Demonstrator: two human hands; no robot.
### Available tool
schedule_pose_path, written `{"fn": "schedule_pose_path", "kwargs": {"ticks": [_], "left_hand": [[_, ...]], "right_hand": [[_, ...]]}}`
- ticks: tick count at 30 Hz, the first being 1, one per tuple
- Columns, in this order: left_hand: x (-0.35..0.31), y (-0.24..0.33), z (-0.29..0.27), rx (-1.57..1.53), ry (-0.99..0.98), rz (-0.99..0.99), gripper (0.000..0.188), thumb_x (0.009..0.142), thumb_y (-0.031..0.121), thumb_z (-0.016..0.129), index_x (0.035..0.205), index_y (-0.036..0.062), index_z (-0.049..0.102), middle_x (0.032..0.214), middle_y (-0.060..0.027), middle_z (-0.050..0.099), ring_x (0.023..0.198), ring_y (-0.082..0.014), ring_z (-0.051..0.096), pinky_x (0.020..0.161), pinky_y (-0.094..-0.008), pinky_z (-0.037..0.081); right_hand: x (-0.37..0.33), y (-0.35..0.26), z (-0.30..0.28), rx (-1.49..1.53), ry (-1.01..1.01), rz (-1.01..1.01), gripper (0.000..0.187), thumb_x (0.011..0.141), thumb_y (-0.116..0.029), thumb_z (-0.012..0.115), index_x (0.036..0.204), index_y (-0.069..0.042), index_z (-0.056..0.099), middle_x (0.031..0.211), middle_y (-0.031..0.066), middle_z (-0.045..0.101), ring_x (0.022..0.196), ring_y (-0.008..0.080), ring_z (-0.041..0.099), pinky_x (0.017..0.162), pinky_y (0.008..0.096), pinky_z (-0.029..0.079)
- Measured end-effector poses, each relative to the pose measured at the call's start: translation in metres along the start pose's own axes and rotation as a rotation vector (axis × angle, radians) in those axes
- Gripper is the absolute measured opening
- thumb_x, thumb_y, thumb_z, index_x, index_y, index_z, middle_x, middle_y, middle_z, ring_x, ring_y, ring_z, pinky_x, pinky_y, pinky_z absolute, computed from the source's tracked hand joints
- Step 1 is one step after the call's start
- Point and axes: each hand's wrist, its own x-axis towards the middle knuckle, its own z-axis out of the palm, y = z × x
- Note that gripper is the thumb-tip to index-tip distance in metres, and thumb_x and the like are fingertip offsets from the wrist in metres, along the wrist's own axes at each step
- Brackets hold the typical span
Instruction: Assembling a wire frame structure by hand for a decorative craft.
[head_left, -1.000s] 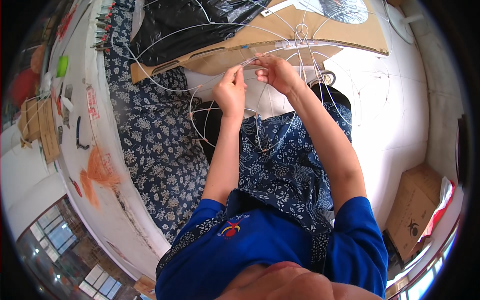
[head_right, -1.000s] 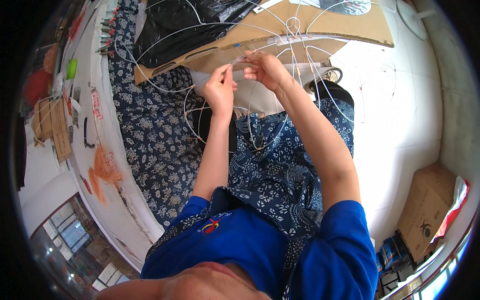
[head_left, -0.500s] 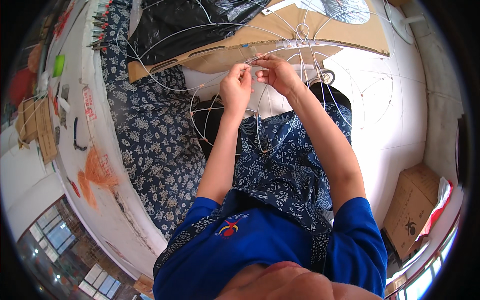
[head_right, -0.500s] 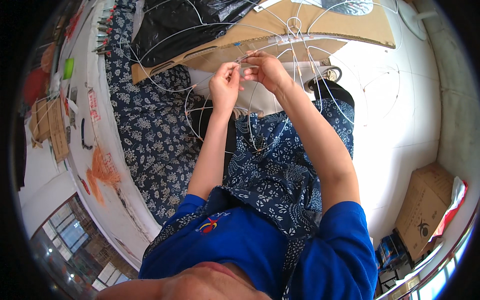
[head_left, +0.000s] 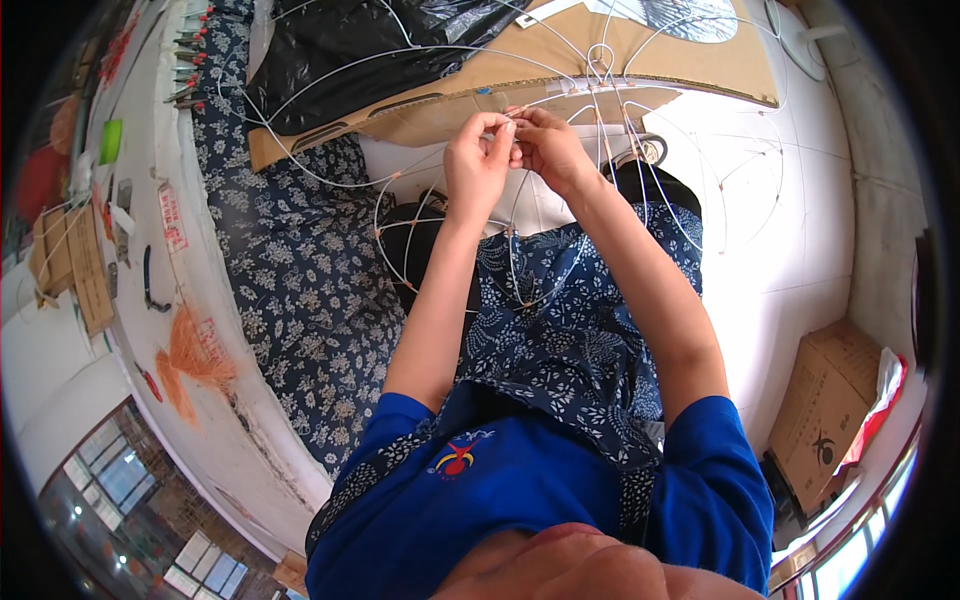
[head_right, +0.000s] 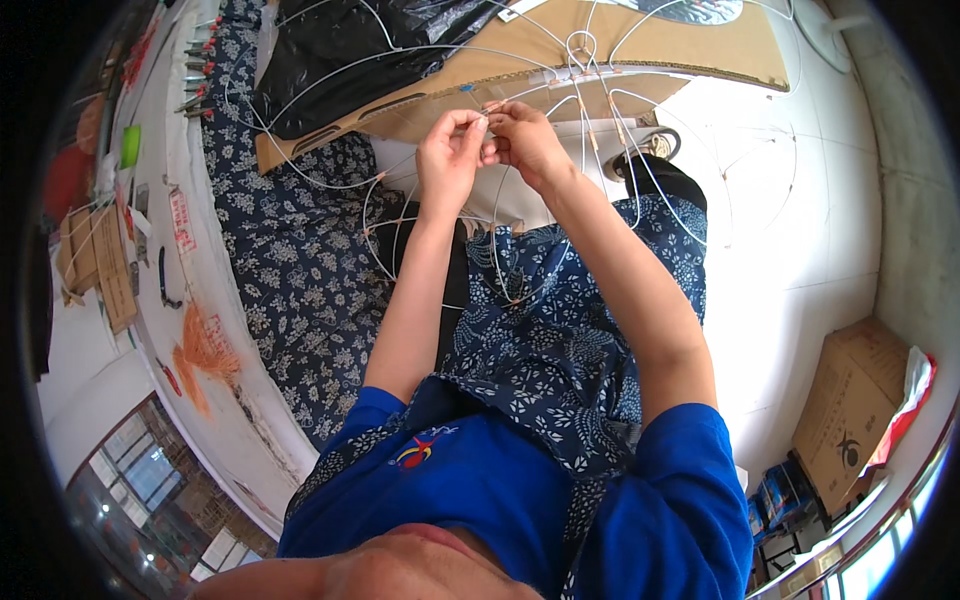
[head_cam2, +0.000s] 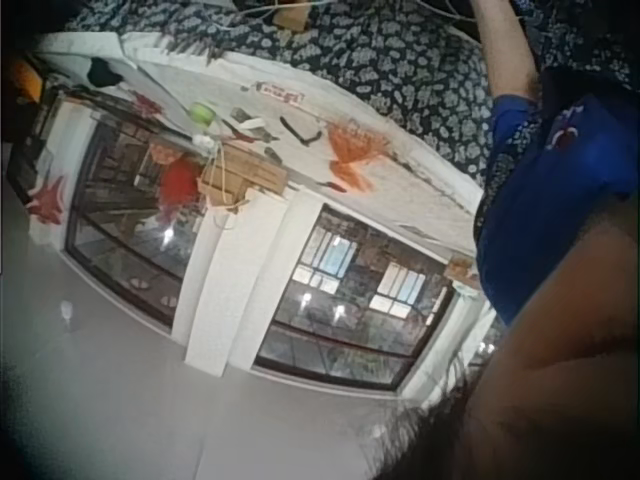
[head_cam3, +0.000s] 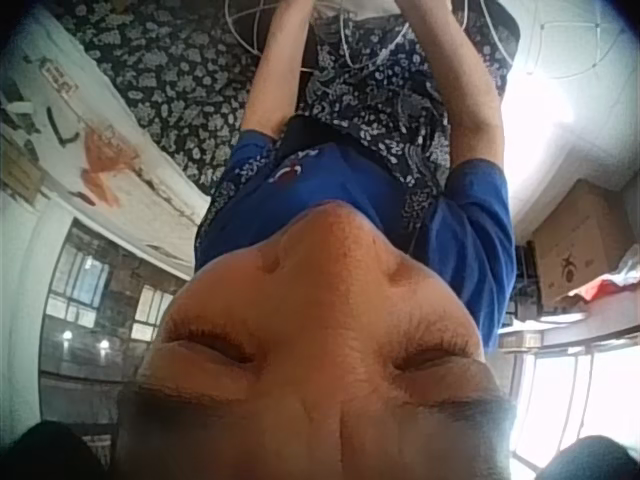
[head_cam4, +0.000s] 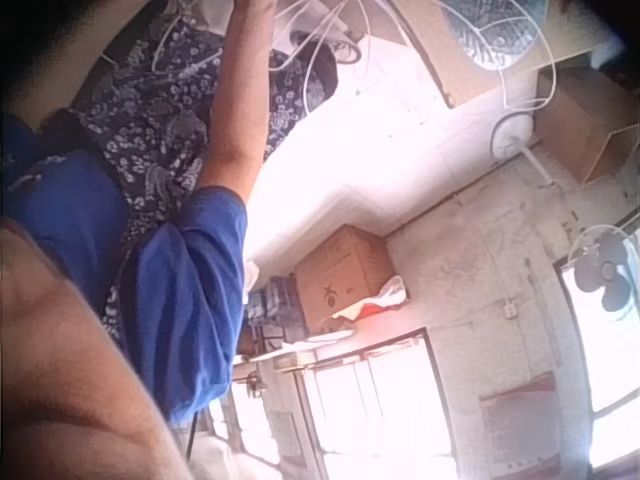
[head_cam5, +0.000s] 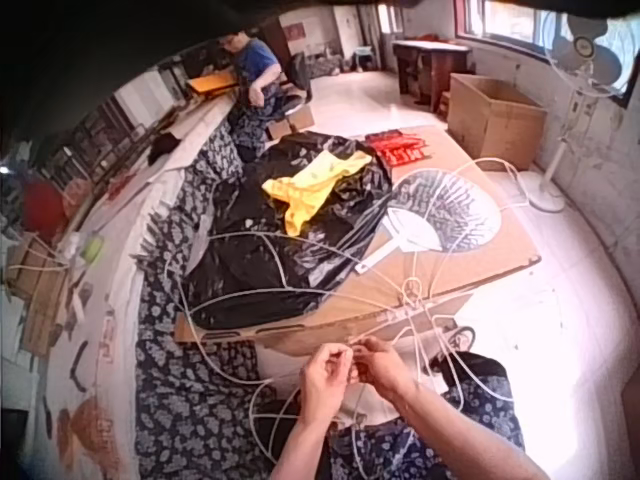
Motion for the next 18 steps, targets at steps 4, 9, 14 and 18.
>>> {"fn": "schedule_pose_path", "kwargs": {"ticks": [4, 9, 14, 18], "left_hand": [[0.024, 0.003, -0.004, 0.477, 0.011, 0.465, 0.01, 0.089, 0.01, 0.061, 0.083, 0.0013, 0.06, 0.082, -0.0053, 0.06, 0.073, -0.0141, 0.061, 0.061, -0.0277, 0.049], [0.036, -0.012, -0.009, -0.062, -0.083, -0.059, 0.011, 0.086, 0.012, 0.065, 0.091, 0.0014, 0.066, 0.091, -0.0026, 0.065, 0.085, -0.0098, 0.058, 0.077, -0.0262, 0.046], [0.038, -0.022, -0.005, -0.024, -0.09, -0.032, 0.011, 0.085, 0.012, 0.066, 0.089, 0.0015, 0.066, 0.09, -0.0038, 0.065, 0.085, -0.0112, 0.059, 0.078, -0.0264, 0.046], [0.042, -0.024, -0.005, 0.005, -0.085, 0.03, 0.012, 0.083, 0.012, 0.067, 0.09, 0.0017, 0.066, 0.092, -0.0049, 0.066, 0.087, -0.0138, 0.06, 0.079, -0.0273, 0.046]], "right_hand": [[0.0, 0.003, 0.008, -0.049, 0.123, -0.032, 0.027, 0.092, -0.012, 0.056, 0.113, 0.002, 0.049, 0.084, 0.0089, 0.062, 0.062, 0.0146, 0.062, 0.057, 0.0277, 0.056], [-0.005, -0.004, 0.017, -0.077, 0.188, -0.073, 0.028, 0.088, -0.014, 0.061, 0.106, 0.007, 0.054, 0.081, 0.0125, 0.064, 0.067, 0.0186, 0.067, 0.058, 0.0299, 0.057], [-0.014, -0.031, 0.013, -1.337, 0.411, -0.543, 0.025, 0.079, -0.022, 0.067, 0.092, 0.0, 0.066, 0.075, 0.0135, 0.068, 0.073, 0.0258, 0.068, 0.066, 0.0368, 0.054], [-0.006, -0.032, 0.011, -1.437, 0.345, -0.746, 0.014, 0.079, -0.022, 0.065, 0.088, -0.011, 0.067, 0.083, 0.0036, 0.067, 0.071, 0.0273, 0.066, 0.064, 0.0377, 0.052]]}}
